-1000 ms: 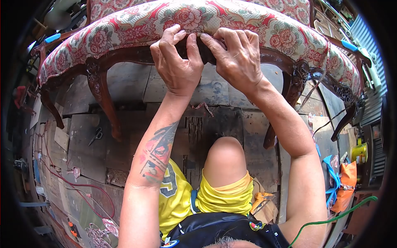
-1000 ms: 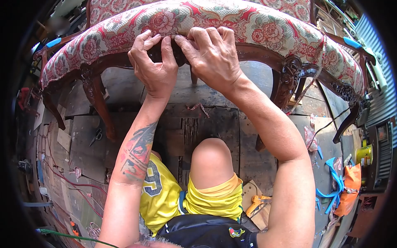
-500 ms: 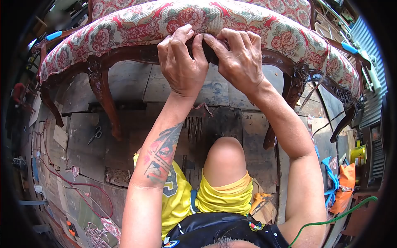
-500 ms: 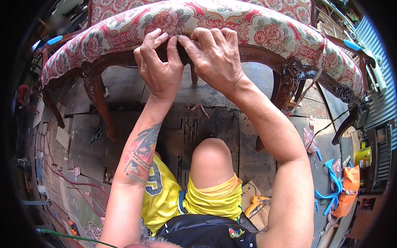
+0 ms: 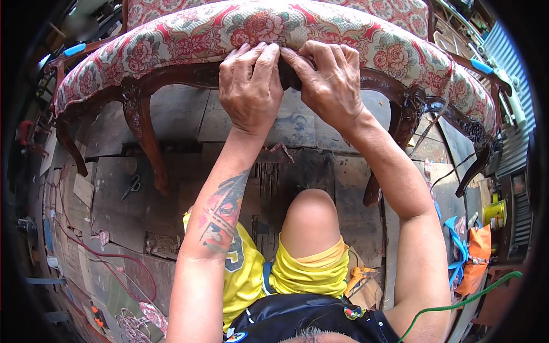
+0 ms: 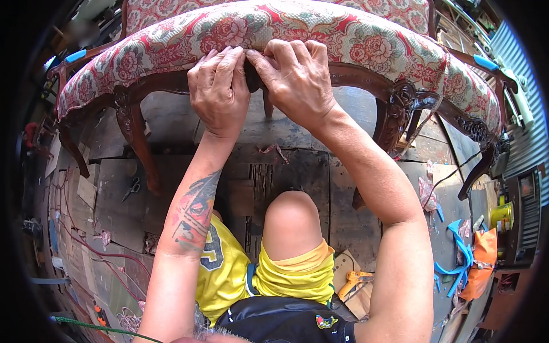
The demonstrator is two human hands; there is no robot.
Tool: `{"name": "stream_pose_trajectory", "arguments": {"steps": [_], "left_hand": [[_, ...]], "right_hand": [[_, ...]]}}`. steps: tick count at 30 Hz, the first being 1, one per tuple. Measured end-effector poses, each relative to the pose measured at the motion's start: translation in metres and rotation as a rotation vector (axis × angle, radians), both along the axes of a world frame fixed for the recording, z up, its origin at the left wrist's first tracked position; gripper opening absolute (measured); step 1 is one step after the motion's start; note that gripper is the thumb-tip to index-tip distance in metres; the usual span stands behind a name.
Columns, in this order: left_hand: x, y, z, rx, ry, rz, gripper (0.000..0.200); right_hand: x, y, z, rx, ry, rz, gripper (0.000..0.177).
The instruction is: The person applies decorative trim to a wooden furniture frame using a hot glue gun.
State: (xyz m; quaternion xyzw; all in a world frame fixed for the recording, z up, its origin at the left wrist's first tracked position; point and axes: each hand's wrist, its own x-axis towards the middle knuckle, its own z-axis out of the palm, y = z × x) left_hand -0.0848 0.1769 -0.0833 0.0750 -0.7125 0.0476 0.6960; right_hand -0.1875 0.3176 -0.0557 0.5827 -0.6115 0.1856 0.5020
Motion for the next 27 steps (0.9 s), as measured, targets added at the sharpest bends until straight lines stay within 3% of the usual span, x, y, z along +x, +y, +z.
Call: {"name": "stream_pose_trajectory", "arguments": {"steps": [12, 24, 27], "left_hand": [[-0.0017, 0.0065, 0.0025, 0.101, 0.038, 0.032, 0.018], [-0.0011, 0.0043, 0.0034, 0.361, 0.159, -0.233, 0.012], [0.0048, 0.0033, 0.0067, 0.326, 0.117, -0.183, 0.008]], "right_hand": [[-0.0017, -0.0005, -0.0009, 0.000, 0.011, -0.007, 0.044], [-0.0003, 0.0002, -0.0006, -0.005, -0.009, -0.003, 0.045], [-0.0013, -0.0005, -0.0010, -0.009, -0.001, 0.000, 0.046]]}}
